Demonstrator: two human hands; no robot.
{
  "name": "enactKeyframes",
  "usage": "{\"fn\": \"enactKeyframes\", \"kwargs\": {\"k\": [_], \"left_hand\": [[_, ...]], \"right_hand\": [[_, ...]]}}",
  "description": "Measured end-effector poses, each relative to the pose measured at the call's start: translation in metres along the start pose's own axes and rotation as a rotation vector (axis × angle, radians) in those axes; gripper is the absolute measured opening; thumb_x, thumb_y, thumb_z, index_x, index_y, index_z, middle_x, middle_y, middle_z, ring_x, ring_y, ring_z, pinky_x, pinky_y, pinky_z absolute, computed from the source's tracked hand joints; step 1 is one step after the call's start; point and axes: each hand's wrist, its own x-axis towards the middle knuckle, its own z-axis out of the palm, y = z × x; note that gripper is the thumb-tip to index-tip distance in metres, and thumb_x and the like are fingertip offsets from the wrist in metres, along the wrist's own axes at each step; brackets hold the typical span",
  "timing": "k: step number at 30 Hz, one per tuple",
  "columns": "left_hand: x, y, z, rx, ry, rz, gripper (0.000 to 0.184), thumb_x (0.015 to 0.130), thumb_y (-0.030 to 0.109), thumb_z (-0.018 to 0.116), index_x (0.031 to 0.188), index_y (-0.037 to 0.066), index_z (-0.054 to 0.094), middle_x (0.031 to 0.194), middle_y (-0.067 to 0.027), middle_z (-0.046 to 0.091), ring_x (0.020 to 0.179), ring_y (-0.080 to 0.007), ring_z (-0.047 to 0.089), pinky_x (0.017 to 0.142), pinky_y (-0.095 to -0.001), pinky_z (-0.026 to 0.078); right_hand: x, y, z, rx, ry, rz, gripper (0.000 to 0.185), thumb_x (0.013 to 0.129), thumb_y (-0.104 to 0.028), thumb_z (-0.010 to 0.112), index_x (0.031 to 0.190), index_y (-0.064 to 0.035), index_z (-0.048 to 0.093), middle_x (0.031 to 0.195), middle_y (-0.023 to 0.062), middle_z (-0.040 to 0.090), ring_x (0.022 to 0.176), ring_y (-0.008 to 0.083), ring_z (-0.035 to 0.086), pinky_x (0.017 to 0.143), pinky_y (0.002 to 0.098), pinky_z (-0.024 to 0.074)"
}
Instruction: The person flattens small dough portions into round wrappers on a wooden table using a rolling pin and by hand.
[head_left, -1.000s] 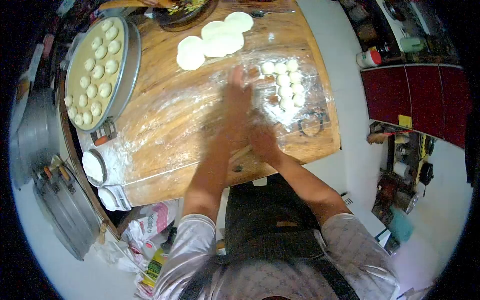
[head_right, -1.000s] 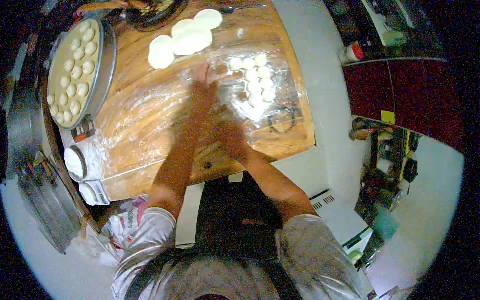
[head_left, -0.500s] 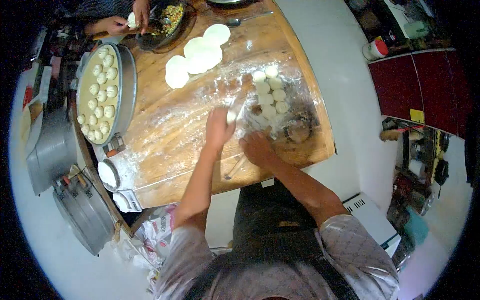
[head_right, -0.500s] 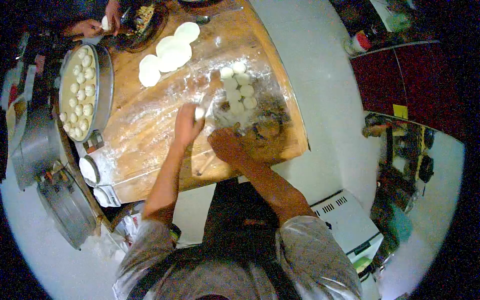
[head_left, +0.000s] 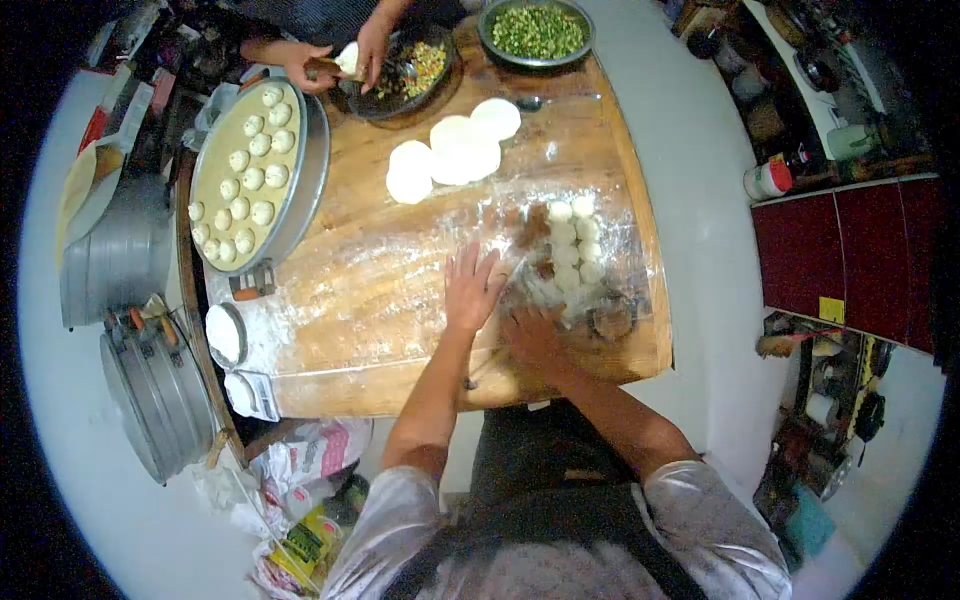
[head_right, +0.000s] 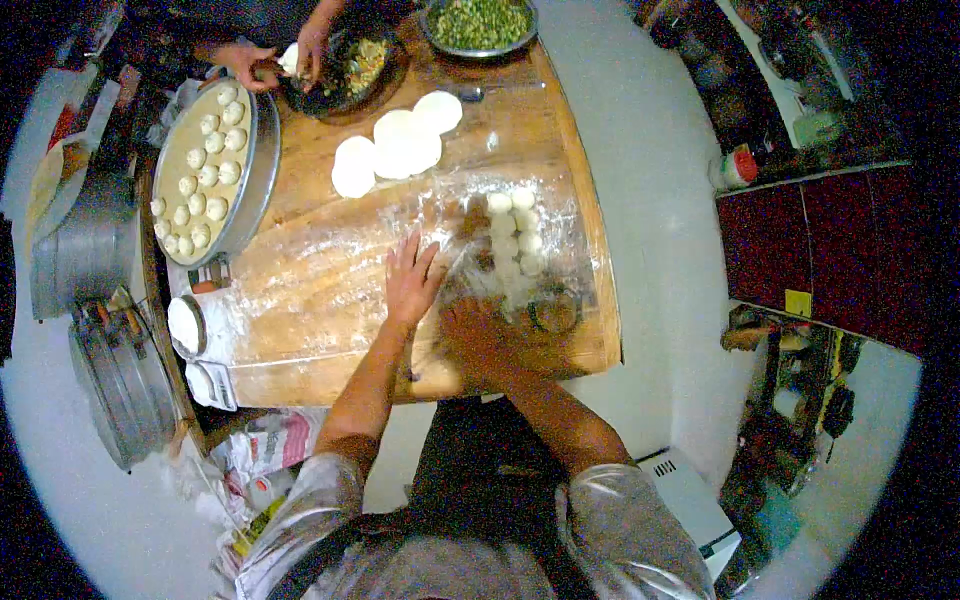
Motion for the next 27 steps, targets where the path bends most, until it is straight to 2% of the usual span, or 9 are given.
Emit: {"fn": "enactKeyframes", "kwargs": {"k": [2,4,6,12,16,19,22,24,27], "left_hand": [[-0.014,-0.014,0.015,-0.605,0.13,-0.253,0.047,0.093,0.034,0.068,0.133,0.011,0.066,0.142,-0.0222,0.057,0.137,-0.0412,0.048,0.117,-0.0546,0.031],[-0.018,0.009,-0.011,-0.016,-0.396,-0.322,0.028,0.093,0.025,0.063,0.111,0.006,0.073,0.12,-0.0216,0.067,0.113,-0.0415,0.058,0.097,-0.0528,0.046],[-0.071,-0.006,0.066,-0.315,0.118,-0.061,0.025,0.091,0.022,0.064,0.106,0.006,0.073,0.111,-0.0197,0.068,0.103,-0.0413,0.061,0.089,-0.0539,0.048],[-0.034,-0.013,-0.011,-0.359,-0.221,-0.139,0.027,0.088,0.023,0.07,0.111,0.008,0.074,0.113,-0.0189,0.068,0.105,-0.0384,0.062,0.091,-0.0536,0.048],[-0.061,-0.024,0.024,-0.135,-0.06,-0.085,0.037,0.082,0.015,0.076,0.117,0.009,0.066,0.118,-0.0234,0.067,0.112,-0.041,0.063,0.095,-0.0541,0.05],[-0.087,-0.029,0.016,-0.791,-0.388,-0.541,0.04,0.085,0.015,0.072,0.124,0.009,0.065,0.114,-0.0237,0.068,0.108,-0.0418,0.066,0.093,-0.0547,0.052],[-0.073,-0.034,-0.008,-0.496,-0.148,-0.256,0.036,0.087,0.024,0.071,0.119,0.009,0.07,0.105,-0.0237,0.071,0.097,-0.0428,0.069,0.087,-0.0529,0.055],[-0.06,-0.035,0.004,-0.451,-0.286,-0.188,0.034,0.087,0.027,0.072,0.115,0.008,0.073,0.103,-0.0236,0.072,0.094,-0.0426,0.07,0.085,-0.0517,0.056],[-0.061,-0.045,-0.001,-0.632,-0.399,-0.68,0.028,0.088,0.028,0.073,0.104,0.006,0.075,0.101,-0.0215,0.073,0.095,-0.0412,0.07,0.085,-0.0505,0.056]], "right_hand": [[0.006,0.006,-0.005,-0.021,-0.076,0.025,0.019,0.09,-0.019,0.057,0.101,-0.0069,0.067,0.102,0.0143,0.063,0.098,0.0344,0.061,0.089,0.0522,0.0455],[0.008,0.016,-0.002,-0.046,-0.118,0.041,0.021,0.092,-0.019,0.056,0.104,-0.0059,0.067,0.106,0.0159,0.064,0.1,0.0351,0.062,0.09,0.0527,0.0461],[0.023,0.03,0.01,-0.067,-0.087,0.079,0.024,0.094,-0.02,0.055,0.108,-0.005,0.068,0.109,0.0175,0.065,0.101,0.0358,0.063,0.09,0.0533,0.0468],[0.113,-0.007,-0.023,0.031,-0.262,0.437,0.031,0.097,-0.022,0.054,0.116,-0.0023,0.069,0.119,0.0222,0.067,0.104,0.0374,0.066,0.091,0.0544,0.0488],[0.044,0.01,0.003,0.232,0.08,0.186,0.034,0.101,-0.033,0.055,0.114,-0.005,0.071,0.098,0.0188,0.072,0.084,0.0394,0.068,0.073,0.0513,0.0527],[0.022,0.016,0.025,-0.255,-0.035,0.022,0.03,0.09,-0.022,0.063,0.114,-0.0053,0.069,0.117,0.0174,0.068,0.104,0.0351,0.066,0.085,0.0534,0.0488],[0.101,-0.002,0.037,0.26,0.02,0.6,0.022,0.098,-0.022,0.056,0.099,-0.0038,0.068,0.1,0.019,0.069,0.095,0.0397,0.066,0.079,0.0496,0.052],[0.112,0.005,0.044,0.068,-0.061,0.536,0.019,0.096,-0.018,0.057,0.101,-0.0029,0.068,0.098,0.0197,0.067,0.095,0.0401,0.065,0.079,0.0485,0.0522],[0.027,0.003,0.034,0.049,-0.028,0.3,0.017,0.093,-0.015,0.058,0.102,-0.0035,0.067,0.1,0.0187,0.066,0.095,0.0379,0.065,0.081,0.047,0.0518]]}}
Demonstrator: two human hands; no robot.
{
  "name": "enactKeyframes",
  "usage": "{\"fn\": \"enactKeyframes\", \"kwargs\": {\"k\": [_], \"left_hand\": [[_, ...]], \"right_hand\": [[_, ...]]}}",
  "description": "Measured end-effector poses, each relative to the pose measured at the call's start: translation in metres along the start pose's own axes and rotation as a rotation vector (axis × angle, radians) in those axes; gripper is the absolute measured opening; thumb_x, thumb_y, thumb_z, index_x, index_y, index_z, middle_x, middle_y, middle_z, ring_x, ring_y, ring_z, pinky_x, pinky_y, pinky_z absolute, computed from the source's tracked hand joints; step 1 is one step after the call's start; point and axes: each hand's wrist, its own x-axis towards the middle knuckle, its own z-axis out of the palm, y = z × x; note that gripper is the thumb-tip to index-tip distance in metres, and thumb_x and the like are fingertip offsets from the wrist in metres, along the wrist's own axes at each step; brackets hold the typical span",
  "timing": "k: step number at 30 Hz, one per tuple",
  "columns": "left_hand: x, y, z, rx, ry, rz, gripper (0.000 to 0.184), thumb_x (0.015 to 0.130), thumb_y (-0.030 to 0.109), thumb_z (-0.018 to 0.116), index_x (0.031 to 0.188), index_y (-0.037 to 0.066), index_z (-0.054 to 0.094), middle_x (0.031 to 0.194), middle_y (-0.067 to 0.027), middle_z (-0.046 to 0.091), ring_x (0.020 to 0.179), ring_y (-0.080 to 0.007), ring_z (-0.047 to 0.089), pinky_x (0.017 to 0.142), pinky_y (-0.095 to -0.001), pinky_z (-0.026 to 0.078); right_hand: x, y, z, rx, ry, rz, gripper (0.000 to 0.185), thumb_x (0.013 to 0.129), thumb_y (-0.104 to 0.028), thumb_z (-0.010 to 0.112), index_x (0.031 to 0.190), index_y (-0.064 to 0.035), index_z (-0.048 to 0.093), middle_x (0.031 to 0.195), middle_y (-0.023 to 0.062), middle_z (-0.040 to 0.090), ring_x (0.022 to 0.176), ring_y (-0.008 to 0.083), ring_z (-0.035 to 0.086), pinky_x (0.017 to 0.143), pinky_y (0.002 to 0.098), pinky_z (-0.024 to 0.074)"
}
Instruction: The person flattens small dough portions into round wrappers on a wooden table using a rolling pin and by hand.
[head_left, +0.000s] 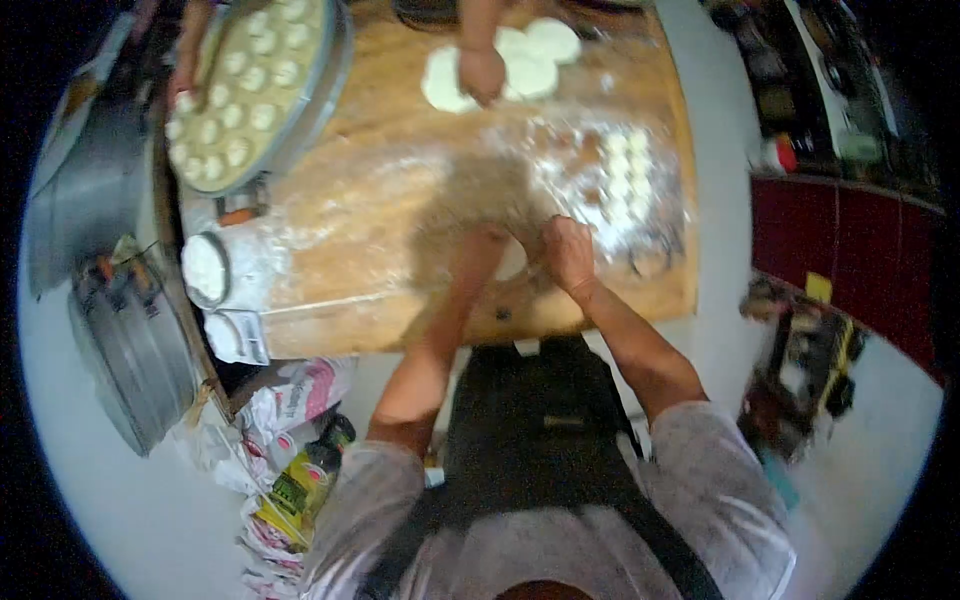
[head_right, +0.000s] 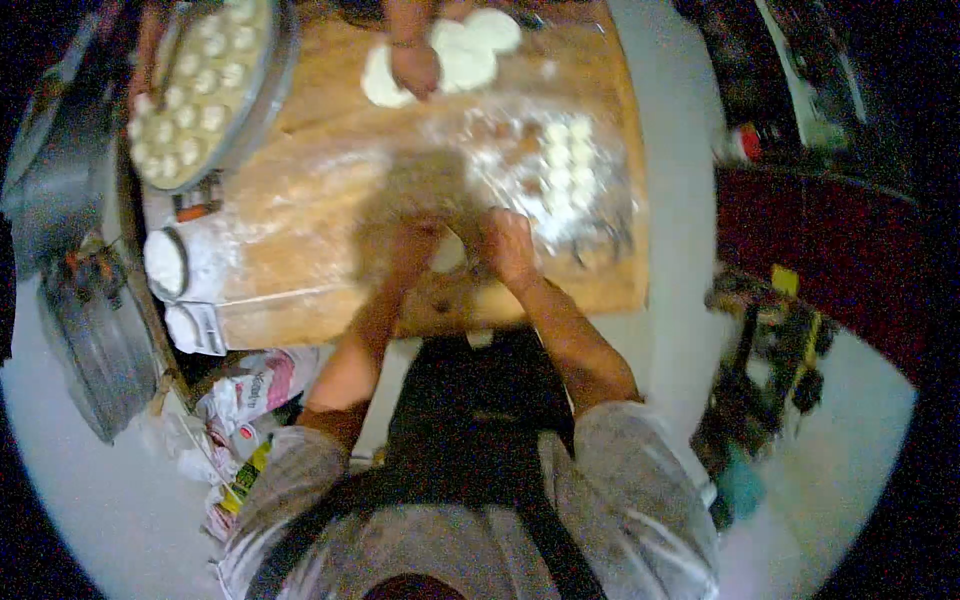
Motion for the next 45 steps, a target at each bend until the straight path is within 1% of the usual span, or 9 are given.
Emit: {"fn": "enactKeyframes", "kwargs": {"k": [4,7,13,20,26,35,37,41,45], "left_hand": [[-0.012,-0.038,0.02,-0.513,0.016,0.097,0.028,0.089,0.027,0.072,0.106,0.006,0.075,0.103,-0.0202,0.074,0.094,-0.0414,0.071,0.083,-0.0512,0.056],[0.001,-0.01,0.022,-0.045,0.342,0.533,0.026,0.09,0.021,0.069,0.11,0.004,0.075,0.106,-0.019,0.075,0.096,-0.0348,0.072,0.082,-0.0459,0.056],[0.024,-0.032,0.002,-0.431,-0.016,0.019,0.03,0.088,0.016,0.067,0.115,0.005,0.075,0.115,-0.0186,0.073,0.109,-0.0348,0.069,0.093,-0.0431,0.054],[0.03,-0.031,0.01,0.089,0.273,0.594,0.03,0.086,0.022,0.068,0.112,0.009,0.076,0.112,-0.0175,0.073,0.099,-0.039,0.069,0.091,-0.0467,0.055],[0.036,-0.077,0.006,-0.423,0.096,0.208,0.033,0.084,0.032,0.075,0.107,0.008,0.077,0.106,-0.0194,0.074,0.092,-0.041,0.07,0.087,-0.0476,0.056],[0.043,-0.067,-0.004,0.232,0.187,0.517,0.025,0.088,0.021,0.071,0.107,0.006,0.077,0.103,-0.0166,0.074,0.092,-0.0279,0.071,0.086,-0.0421,0.056],[0.038,-0.091,-0.001,-0.51,0.152,0.182,0.026,0.09,0.022,0.07,0.109,0.005,0.076,0.103,-0.0197,0.074,0.096,-0.0326,0.072,0.088,-0.0424,0.055],[-0.023,-0.072,-0.016,-0.809,0.217,0.008,0.03,0.09,0.022,0.069,0.114,0.004,0.076,0.098,-0.0205,0.074,0.096,-0.0372,0.072,0.088,-0.0433,0.055],[-0.013,-0.02,-0.045,0.028,0.193,0.458,0.031,0.09,0.019,0.068,0.116,0.003,0.074,0.098,-0.0213,0.075,0.093,-0.0388,0.072,0.088,-0.0426,0.055]], "right_hand": [[0.005,0.008,0.021,-0.156,0.416,-0.247,0.011,0.09,-0.013,0.059,0.098,-0.0069,0.064,0.092,0.0136,0.063,0.089,0.0365,0.064,0.081,0.0468,0.0503],[0.065,-0.042,-0.004,0.083,0.192,0.016,0.01,0.088,-0.012,0.062,0.097,-0.0075,0.063,0.091,0.0134,0.062,0.092,0.0367,0.063,0.084,0.0479,0.0482],[0.004,-0.024,-0.023,0.023,0.162,-0.116,0.007,0.087,-0.015,0.064,0.09,-0.0082,0.064,0.089,0.0143,0.06,0.092,0.0368,0.062,0.078,0.0467,0.0451],[0.08,-0.052,-0.011,-0.011,0.095,0.109,0.022,0.087,-0.011,0.057,0.106,-0.0055,0.066,0.094,0.0181,0.063,0.093,0.0406,0.063,0.084,0.0571,0.0487],[-0.001,-0.034,-0.023,-0.068,0.244,-0.138,0.01,0.085,-0.005,0.058,0.095,-0.0059,0.059,0.092,0.0166,0.059,0.086,0.0386,0.061,0.072,0.0486,0.0479],[0.027,-0.041,-0.006,-0.038,0.207,-0.016,0.015,0.085,-0.005,0.06,0.099,-0.006,0.066,0.092,0.0157,0.059,0.093,0.0375,0.06,0.08,0.0505,0.0443],[-0.001,-0.033,-0.014,-0.066,0.25,-0.096,0.014,0.085,-0.005,0.06,0.098,-0.0057,0.066,0.092,0.0156,0.059,0.093,0.0373,0.06,0.079,0.0503,0.0445],[0.02,-0.031,0.01,-0.016,0.32,-0.018,0.015,0.088,-0.007,0.057,0.1,-0.0066,0.066,0.096,0.0152,0.062,0.097,0.0364,0.06,0.082,0.0532,0.0448],[0.064,-0.062,-0.025,-0.002,0.199,-0.031,0.021,0.09,-0.014,0.057,0.109,-0.0056,0.064,0.108,0.0147,0.065,0.104,0.0342,0.061,0.091,0.0543,0.0471]]}}
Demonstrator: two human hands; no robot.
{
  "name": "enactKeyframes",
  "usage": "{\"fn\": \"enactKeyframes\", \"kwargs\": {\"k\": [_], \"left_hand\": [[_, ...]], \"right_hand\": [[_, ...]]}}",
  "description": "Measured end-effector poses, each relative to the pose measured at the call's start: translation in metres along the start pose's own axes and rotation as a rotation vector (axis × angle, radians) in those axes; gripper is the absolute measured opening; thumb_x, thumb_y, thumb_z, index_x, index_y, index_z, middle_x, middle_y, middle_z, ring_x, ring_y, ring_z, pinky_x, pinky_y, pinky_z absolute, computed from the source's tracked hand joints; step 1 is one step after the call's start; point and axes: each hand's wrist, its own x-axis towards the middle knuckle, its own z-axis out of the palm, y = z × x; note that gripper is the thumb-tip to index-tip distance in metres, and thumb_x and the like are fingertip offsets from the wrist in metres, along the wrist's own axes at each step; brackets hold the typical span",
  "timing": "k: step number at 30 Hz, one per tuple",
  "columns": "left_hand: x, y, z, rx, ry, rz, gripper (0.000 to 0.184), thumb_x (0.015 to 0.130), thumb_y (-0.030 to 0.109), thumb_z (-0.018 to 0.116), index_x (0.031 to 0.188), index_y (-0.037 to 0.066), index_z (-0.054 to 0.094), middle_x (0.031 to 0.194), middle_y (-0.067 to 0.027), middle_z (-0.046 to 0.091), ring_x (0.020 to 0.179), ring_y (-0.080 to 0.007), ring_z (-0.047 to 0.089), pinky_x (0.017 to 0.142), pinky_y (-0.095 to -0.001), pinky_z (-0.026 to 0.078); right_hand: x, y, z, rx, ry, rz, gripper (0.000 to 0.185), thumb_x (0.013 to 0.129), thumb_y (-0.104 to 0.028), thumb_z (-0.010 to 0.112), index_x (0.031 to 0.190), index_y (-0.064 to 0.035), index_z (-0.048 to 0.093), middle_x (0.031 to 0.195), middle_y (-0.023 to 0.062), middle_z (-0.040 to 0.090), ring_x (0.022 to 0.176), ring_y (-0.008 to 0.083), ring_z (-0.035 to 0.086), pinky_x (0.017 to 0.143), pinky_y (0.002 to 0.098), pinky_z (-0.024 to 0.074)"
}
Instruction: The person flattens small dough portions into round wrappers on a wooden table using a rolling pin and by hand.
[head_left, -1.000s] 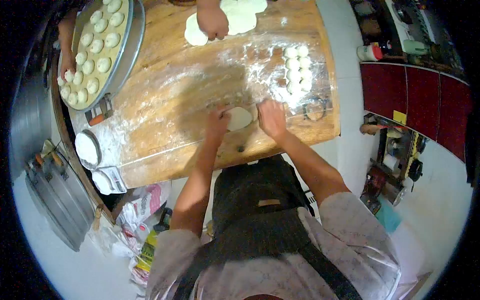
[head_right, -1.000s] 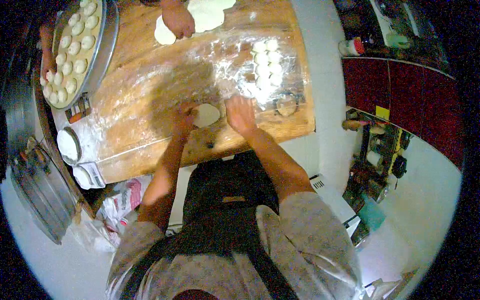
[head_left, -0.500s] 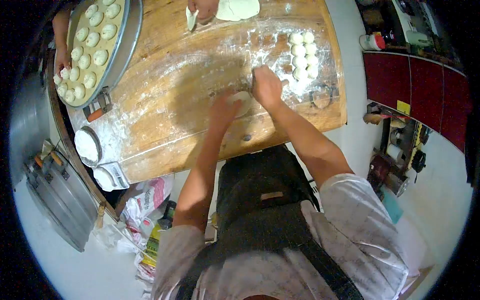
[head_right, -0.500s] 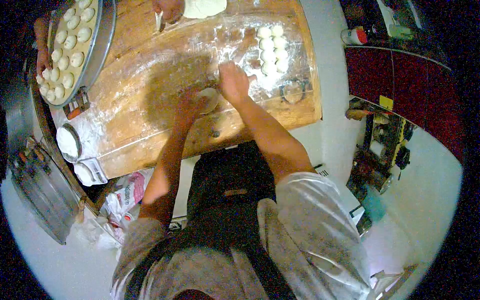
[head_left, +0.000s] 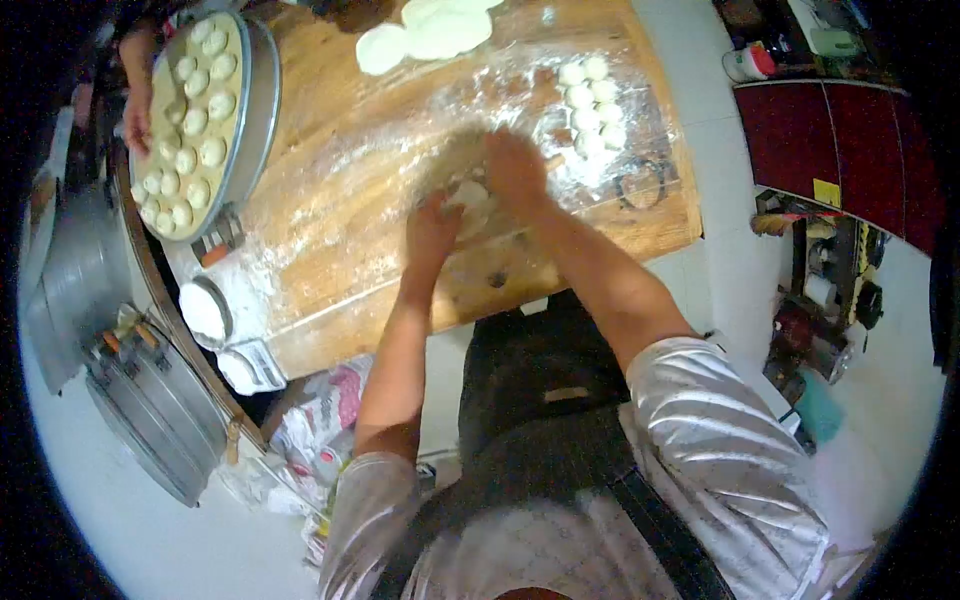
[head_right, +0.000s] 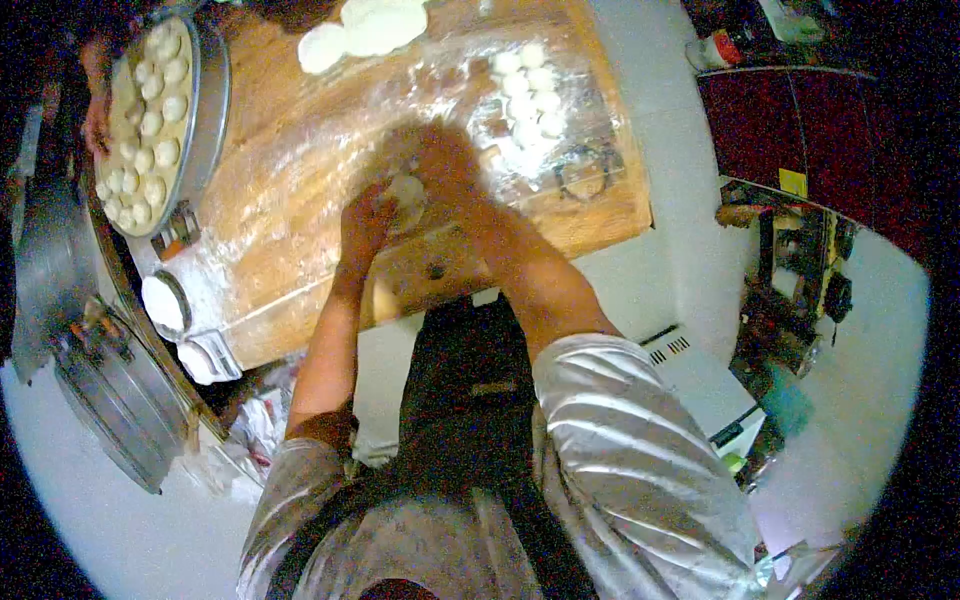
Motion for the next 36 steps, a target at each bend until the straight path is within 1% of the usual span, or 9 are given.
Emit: {"fn": "enactKeyframes", "kwargs": {"k": [3,6,8,12,15,18,24,30,36], "left_hand": [[0.041,0.023,-0.023,0.229,-0.261,0.16,0.029,0.089,0.019,0.069,0.111,0.0,0.074,0.103,-0.022,0.075,0.093,-0.035,0.072,0.088,-0.043,0.055],[0.071,0.062,-0.011,-0.094,-0.248,-0.153,0.027,0.093,0.014,0.067,0.116,0.0,0.07,0.098,-0.0176,0.075,0.087,-0.0301,0.071,0.084,-0.0419,0.057],[0.081,0.08,0.027,-1.265,0.084,-0.406,0.028,0.098,0.009,0.063,0.125,0.002,0.061,0.097,-0.0106,0.071,0.083,-0.0233,0.068,0.078,-0.0353,0.058],[0.079,0.12,0.119,-0.208,-0.212,0.26,0.053,0.089,0.015,0.075,0.137,0.012,0.054,0.112,-0.0209,0.066,0.101,-0.0321,0.067,0.079,-0.0477,0.057],[0.065,0.185,0.137,0.371,-0.197,0.379,0.051,0.083,0.016,0.076,0.131,0.012,0.059,0.116,-0.0234,0.064,0.103,-0.0381,0.066,0.081,-0.0516,0.055],[0.071,0.174,0.156,0.464,-0.153,0.346,0.044,0.083,0.021,0.076,0.124,0.011,0.062,0.116,-0.0203,0.063,0.102,-0.0394,0.065,0.082,-0.0503,0.055],[0.042,0.114,0.085,0.405,-0.084,0.211,0.038,0.087,0.029,0.074,0.117,0.009,0.064,0.117,-0.0176,0.064,0.103,-0.0427,0.063,0.083,-0.051,0.054],[0.045,0.09,0.074,0.566,0.042,0.358,0.072,0.09,0.046,0.07,0.148,0.008,0.049,0.153,-0.0363,0.038,0.141,-0.0517,0.039,0.118,-0.0584,0.031],[0.084,0.081,0.081,0.597,0.056,0.359,0.074,0.092,0.049,0.066,0.154,0.015,0.046,0.164,-0.0277,0.028,0.149,-0.0486,0.028,0.122,-0.0627,0.021]], "right_hand": [[-0.069,0.035,0.044,-0.125,0.059,-0.032,0.026,0.091,-0.014,0.057,0.114,-0.0044,0.064,0.115,0.0166,0.066,0.108,0.0345,0.062,0.095,0.0528,0.0477],[-0.112,0.04,0.006,-0.194,-0.159,-0.033,0.029,0.092,-0.014,0.055,0.118,-0.0041,0.065,0.121,0.0194,0.065,0.113,0.035,0.062,0.096,0.0528,0.0478],[-0.1,0.028,-0.017,-0.016,-0.424,0.037,0.031,0.094,-0.017,0.056,0.12,-0.0033,0.066,0.123,0.0204,0.065,0.118,0.0337,0.06,0.096,0.0537,0.047],[-0.106,0.047,0.031,0.208,-0.304,0.061,0.032,0.095,-0.02,0.056,0.121,-0.0029,0.066,0.124,0.022,0.064,0.118,0.0359,0.059,0.098,0.0552,0.0455],[-0.121,0.048,0.057,0.36,0.022,0.009,0.041,0.1,-0.02,0.051,0.138,-0.0038,0.053,0.131,0.0237,0.059,0.121,0.0413,0.055,0.106,0.0544,0.0417],[-0.127,0.056,0.077,0.461,0.241,-0.036,0.048,0.104,-0.021,0.048,0.149,-0.0043,0.045,0.137,0.0248,0.055,0.123,0.0449,0.052,0.112,0.0539,0.0392],[-0.115,0.07,-0.027,0.162,0.098,-0.3,0.013,0.083,-0.012,0.06,0.094,-0.0083,0.064,0.089,0.008,0.056,0.086,0.0262,0.056,0.079,0.0418,0.0428],[-0.11,0.066,-0.032,0.156,-0.003,-0.285,0.009,0.085,-0.012,0.059,0.093,-0.0103,0.063,0.089,0.0088,0.056,0.09,0.0277,0.058,0.082,0.0434,0.0445],[-0.106,0.059,-0.03,-0.024,-0.212,-0.236,0.017,0.089,-0.019,0.059,0.102,-0.0104,0.066,0.102,0.0095,0.064,0.1,0.0305,0.061,0.09,0.05,0.0462]]}}
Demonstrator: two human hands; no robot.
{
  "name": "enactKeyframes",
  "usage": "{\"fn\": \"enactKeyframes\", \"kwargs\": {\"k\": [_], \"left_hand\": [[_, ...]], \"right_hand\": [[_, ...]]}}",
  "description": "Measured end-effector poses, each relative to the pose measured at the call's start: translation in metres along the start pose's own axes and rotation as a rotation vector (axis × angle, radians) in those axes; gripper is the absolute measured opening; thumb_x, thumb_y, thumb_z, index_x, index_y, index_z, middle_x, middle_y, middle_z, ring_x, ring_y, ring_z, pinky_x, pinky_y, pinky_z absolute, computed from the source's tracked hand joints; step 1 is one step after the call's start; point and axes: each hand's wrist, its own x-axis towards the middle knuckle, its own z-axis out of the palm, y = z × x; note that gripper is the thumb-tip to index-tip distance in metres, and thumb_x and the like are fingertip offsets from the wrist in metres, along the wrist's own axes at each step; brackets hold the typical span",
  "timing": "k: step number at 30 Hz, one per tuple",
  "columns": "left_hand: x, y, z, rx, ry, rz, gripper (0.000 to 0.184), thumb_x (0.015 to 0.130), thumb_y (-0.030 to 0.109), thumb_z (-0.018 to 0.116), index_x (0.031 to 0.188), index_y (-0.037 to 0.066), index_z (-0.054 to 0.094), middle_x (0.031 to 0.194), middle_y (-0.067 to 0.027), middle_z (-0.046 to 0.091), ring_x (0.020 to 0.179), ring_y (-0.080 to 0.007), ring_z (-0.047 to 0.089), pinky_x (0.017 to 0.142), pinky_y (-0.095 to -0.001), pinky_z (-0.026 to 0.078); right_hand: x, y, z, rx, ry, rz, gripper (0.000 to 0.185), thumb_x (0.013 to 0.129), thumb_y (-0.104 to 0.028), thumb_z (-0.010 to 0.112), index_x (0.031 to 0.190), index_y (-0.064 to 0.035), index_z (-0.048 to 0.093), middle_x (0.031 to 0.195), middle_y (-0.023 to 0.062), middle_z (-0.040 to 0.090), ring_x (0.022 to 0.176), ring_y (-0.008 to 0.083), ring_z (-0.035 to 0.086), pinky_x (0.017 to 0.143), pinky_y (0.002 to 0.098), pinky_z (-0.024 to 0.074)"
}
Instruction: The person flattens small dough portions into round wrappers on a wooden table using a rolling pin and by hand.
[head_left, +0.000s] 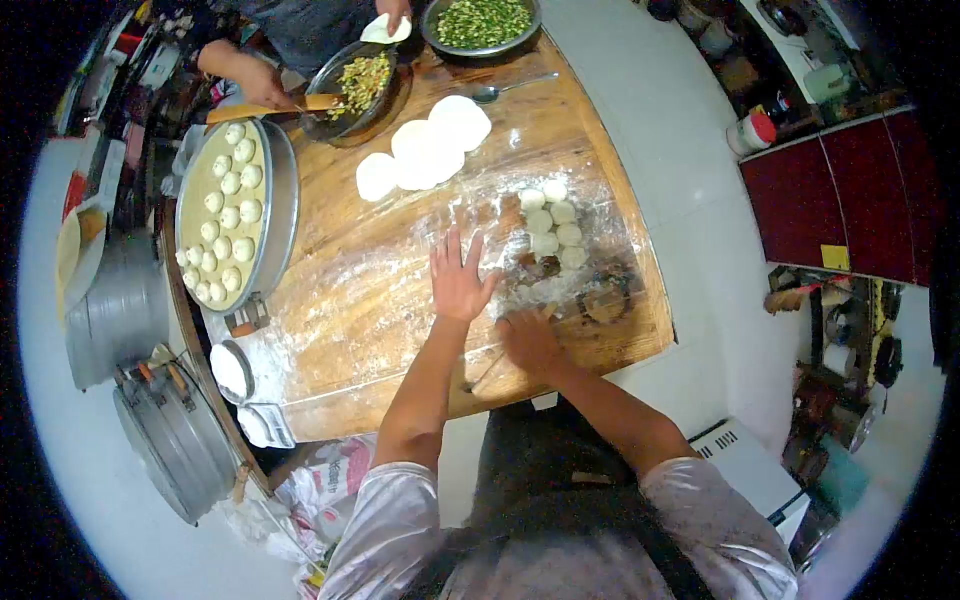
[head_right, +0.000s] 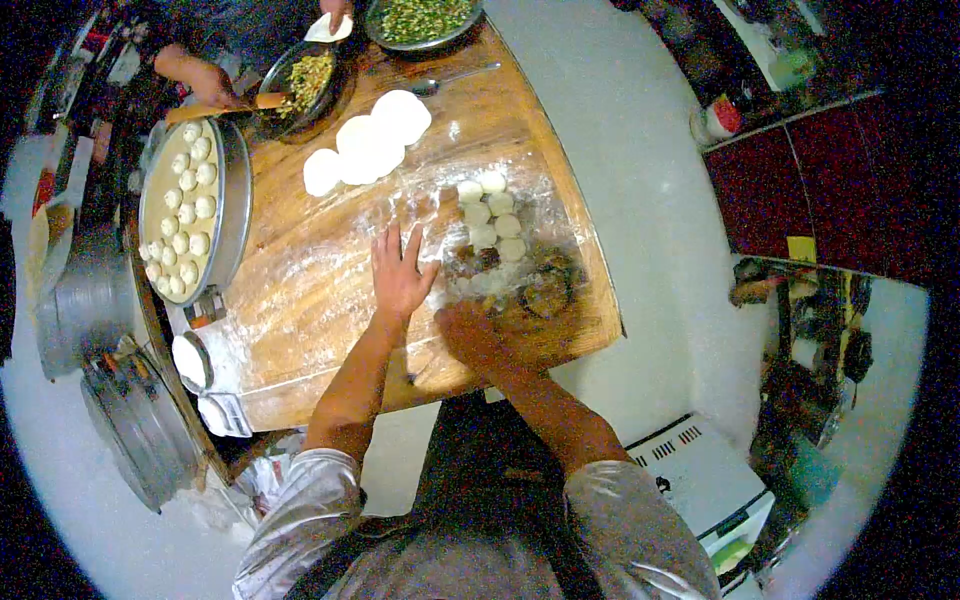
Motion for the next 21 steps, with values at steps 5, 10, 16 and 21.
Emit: {"fn": "enactKeyframes", "kwargs": {"k": [5,10,16,21], "left_hand": [[-0.003,-0.015,-0.006,-0.321,-0.128,-0.168,0.052,0.097,0.036,0.062,0.142,0.012,0.06,0.155,-0.0204,0.044,0.147,-0.0399,0.036,0.122,-0.0522,0.026],[-0.073,0.007,0.002,-0.335,0.015,-0.059,0.033,0.089,0.021,0.071,0.119,0.009,0.07,0.121,-0.0183,0.064,0.117,-0.0429,0.056,0.102,-0.0553,0.044],[-0.073,-0.023,0.019,-0.524,-0.02,-0.021,0.033,0.086,0.015,0.073,0.118,0.01,0.069,0.123,-0.0202,0.064,0.111,-0.0444,0.059,0.097,-0.0539,0.047],[-0.09,-0.029,0.01,-0.36,-0.068,0.075,0.035,0.087,0.012,0.071,0.121,0.009,0.068,0.122,-0.0227,0.066,0.112,-0.0437,0.061,0.094,-0.0537,0.049]], "right_hand": [[0.019,0.013,0.001,-0.085,-0.096,0.04,0.024,0.092,-0.024,0.057,0.108,-0.0101,0.067,0.112,0.0106,0.066,0.105,0.0312,0.061,0.094,0.052,0.0452],[0.028,0.032,-0.003,-0.098,0.021,0.069,0.021,0.094,-0.02,0.057,0.107,-0.0086,0.068,0.103,0.0128,0.066,0.104,0.0344,0.062,0.093,0.0523,0.0467],[0.112,0.032,0.028,0.019,0.197,0.187,0.017,0.091,-0.014,0.059,0.103,-0.0046,0.066,0.101,0.0173,0.065,0.093,0.0365,0.065,0.081,0.0533,0.0492],[0.05,0.008,-0.024,0.062,-0.018,0.049,0.02,0.09,-0.013,0.062,0.107,-0.0049,0.068,0.103,0.014,0.066,0.098,0.0347,0.064,0.085,0.0487,0.0473]]}}
